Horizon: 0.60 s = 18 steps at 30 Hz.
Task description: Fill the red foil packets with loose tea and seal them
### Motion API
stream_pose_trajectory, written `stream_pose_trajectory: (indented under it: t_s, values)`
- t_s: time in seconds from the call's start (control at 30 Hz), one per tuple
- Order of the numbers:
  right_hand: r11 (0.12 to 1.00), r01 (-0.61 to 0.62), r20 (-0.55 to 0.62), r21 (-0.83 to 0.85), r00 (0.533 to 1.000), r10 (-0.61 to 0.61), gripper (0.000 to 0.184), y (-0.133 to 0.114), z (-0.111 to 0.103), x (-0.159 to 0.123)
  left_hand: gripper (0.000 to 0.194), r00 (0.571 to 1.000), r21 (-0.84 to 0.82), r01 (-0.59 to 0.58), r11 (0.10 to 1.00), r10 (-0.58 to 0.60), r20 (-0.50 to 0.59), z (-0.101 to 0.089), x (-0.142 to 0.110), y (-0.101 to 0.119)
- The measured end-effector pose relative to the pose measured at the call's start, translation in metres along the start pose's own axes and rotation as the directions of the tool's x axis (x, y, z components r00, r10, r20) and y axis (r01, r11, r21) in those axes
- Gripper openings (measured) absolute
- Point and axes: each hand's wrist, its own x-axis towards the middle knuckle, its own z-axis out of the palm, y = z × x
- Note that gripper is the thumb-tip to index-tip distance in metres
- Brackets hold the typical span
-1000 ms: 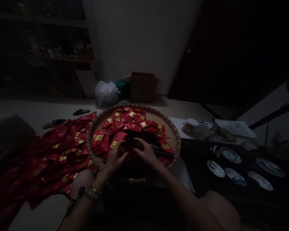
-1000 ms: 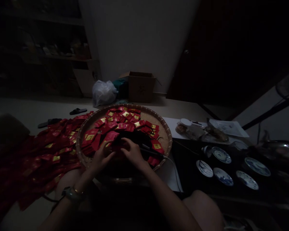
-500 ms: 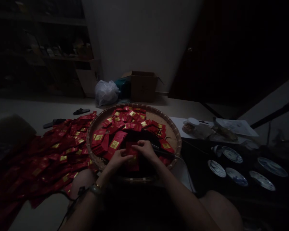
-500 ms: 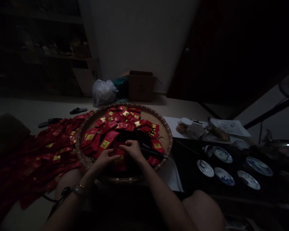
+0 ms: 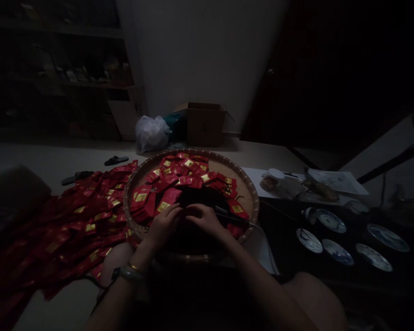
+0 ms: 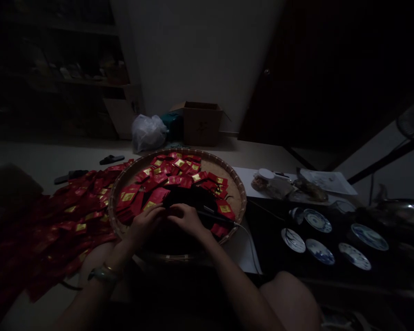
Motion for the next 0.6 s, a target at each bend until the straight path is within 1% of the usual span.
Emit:
stream_pose_trajectory:
  t_s: [0.07, 0.1, 0.13, 0.17, 0.2, 0.23, 0.27, 0.3, 0.33, 0.4, 0.5, 0.53, 0.6]
  values:
    - [0.999, -0.024, -0.036, -0.045, 0.999, 0.022, 0.029, 0.009, -0.005, -0.001, 0.023, 0.999, 0.051, -0.037, 0.998, 0.038, -0.014, -0.001, -0.002, -0.002]
    - [0.994, -0.032, -0.028, -0.108, 0.999, 0.029, 0.03, 0.013, -0.009, -0.002, 0.023, 0.998, 0.074, -0.062, 0.995, 0.063, -0.02, -0.001, -0.002, -0.003]
    - [0.981, -0.03, 0.013, -0.194, 0.999, 0.033, 0.034, 0.018, -0.012, -0.003, 0.023, 0.995, 0.092, -0.092, 0.991, 0.095, -0.029, 0.0, -0.003, -0.003]
    - [0.957, -0.014, 0.09, -0.291, 0.995, 0.042, 0.04, 0.021, -0.016, -0.005, 0.023, 0.991, 0.103, -0.124, 0.987, 0.128, -0.038, 0.001, -0.003, -0.004]
    - [0.924, 0.014, 0.19, -0.382, 0.98, 0.064, 0.049, 0.024, -0.019, -0.007, 0.023, 0.986, 0.11, -0.153, 0.982, 0.159, -0.045, 0.002, -0.002, -0.004]
    - [0.889, 0.045, 0.286, -0.456, 0.953, 0.099, 0.059, 0.024, -0.021, -0.009, 0.024, 0.982, 0.114, -0.177, 0.978, 0.184, -0.049, 0.003, -0.002, -0.005]
    - [0.855, 0.07, 0.358, -0.513, 0.923, 0.14, 0.065, 0.024, -0.022, -0.011, 0.025, 0.979, 0.117, -0.193, 0.974, 0.199, -0.051, 0.003, -0.001, -0.006]
    - [0.827, 0.085, 0.397, -0.556, 0.901, 0.174, 0.066, 0.022, -0.023, -0.013, 0.026, 0.977, 0.118, -0.199, 0.973, 0.206, -0.05, 0.003, 0.0, -0.006]
    - [0.804, 0.094, 0.409, -0.588, 0.892, 0.195, 0.063, 0.02, -0.022, -0.014, 0.027, 0.977, 0.12, -0.199, 0.973, 0.206, -0.048, 0.002, 0.001, -0.006]
    - [0.782, 0.096, 0.388, -0.616, 0.901, 0.195, 0.051, 0.016, -0.022, -0.016, 0.026, 0.977, 0.12, -0.2, 0.972, 0.207, -0.044, -0.001, 0.003, -0.005]
    - [0.802, 0.042, 0.325, -0.596, 0.926, 0.194, 0.033, 0.013, -0.022, -0.017, 0.026, 0.971, 0.11, -0.233, 0.966, 0.237, -0.032, -0.007, 0.004, -0.002]
    - [0.809, 0.018, 0.311, -0.588, 0.928, 0.205, 0.031, 0.014, -0.023, -0.018, 0.025, 0.967, 0.108, -0.252, 0.962, 0.255, -0.019, -0.009, 0.004, 0.0]
    - [0.807, -0.012, 0.309, -0.591, 0.92, 0.24, 0.037, 0.016, -0.024, -0.02, 0.023, 0.957, 0.117, -0.288, 0.95, 0.289, 0.011, -0.012, 0.004, 0.003]
